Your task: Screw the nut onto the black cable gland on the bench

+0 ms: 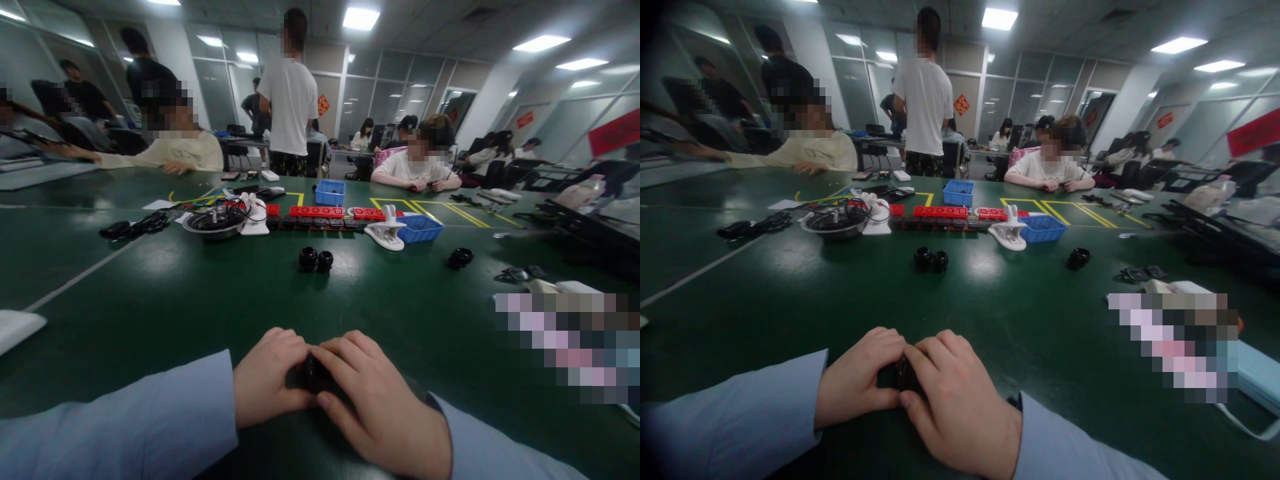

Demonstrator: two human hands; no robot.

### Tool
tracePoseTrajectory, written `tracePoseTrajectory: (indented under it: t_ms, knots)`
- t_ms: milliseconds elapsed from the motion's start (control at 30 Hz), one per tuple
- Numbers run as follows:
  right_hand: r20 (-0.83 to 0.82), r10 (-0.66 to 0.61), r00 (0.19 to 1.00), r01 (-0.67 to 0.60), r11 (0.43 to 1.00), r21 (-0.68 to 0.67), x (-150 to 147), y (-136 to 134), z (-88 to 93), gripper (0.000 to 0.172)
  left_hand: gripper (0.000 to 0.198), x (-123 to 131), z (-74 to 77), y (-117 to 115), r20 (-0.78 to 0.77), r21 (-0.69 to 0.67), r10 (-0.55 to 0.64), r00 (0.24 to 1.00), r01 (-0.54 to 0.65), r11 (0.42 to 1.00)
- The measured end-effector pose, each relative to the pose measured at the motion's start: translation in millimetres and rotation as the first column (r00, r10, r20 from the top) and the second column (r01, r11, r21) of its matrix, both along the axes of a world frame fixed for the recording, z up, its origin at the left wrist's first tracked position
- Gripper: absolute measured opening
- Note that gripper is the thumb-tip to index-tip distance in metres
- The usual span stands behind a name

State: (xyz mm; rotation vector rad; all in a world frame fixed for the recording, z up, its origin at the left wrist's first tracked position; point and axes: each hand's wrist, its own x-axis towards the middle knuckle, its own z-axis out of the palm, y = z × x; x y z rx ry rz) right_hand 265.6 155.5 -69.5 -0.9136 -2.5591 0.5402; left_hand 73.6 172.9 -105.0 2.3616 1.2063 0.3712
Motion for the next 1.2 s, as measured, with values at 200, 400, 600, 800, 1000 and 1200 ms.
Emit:
tracePoseTrajectory:
  t_ms: [200,400,600,800,1000,1200]
  knots:
    - [0.091,0.101,0.991,-0.102,0.995,0.016,-2.4,-1.9,2.6,0.043,0.026,1.6,0.9,-0.2,-0.015,0.0,0.009,1.0,-0.009,1.0]
    - [0.12,0.236,0.964,-0.248,0.964,0.094,-1.9,-4.3,1.2,0.04,0.019,-0.1,0.2,0.2,-0.017,-0.005,-0.017,1.0,0.017,1.0]
    - [0.093,0.223,0.97,-0.235,0.958,0.163,5.0,-0.8,-3.7,0.054,0.024,-0.4,1.7,0.9,-0.007,-0.035,0.0,1.0,0.0,0.999]
    - [0.128,-0.222,0.967,0.199,0.966,0.166,20.6,41.3,-16.0,0.044,0.032,-2.2,3.9,1.0,-0.017,-0.057,-0.007,1.0,0.006,0.998]
    - [0.093,-0.259,0.962,0.247,0.961,0.121,21.9,53.1,-24.3,0.039,0.032,-2.4,4.1,0.2,-0.02,-0.056,0.011,1.0,-0.012,0.998]
    - [0.023,-0.243,0.97,0.239,0.965,0.103,20.9,51.4,-24.6,0.034,0.032,-2.3,3.4,-0.2,-0.023,-0.035,-0.005,1.0,0.004,0.999]
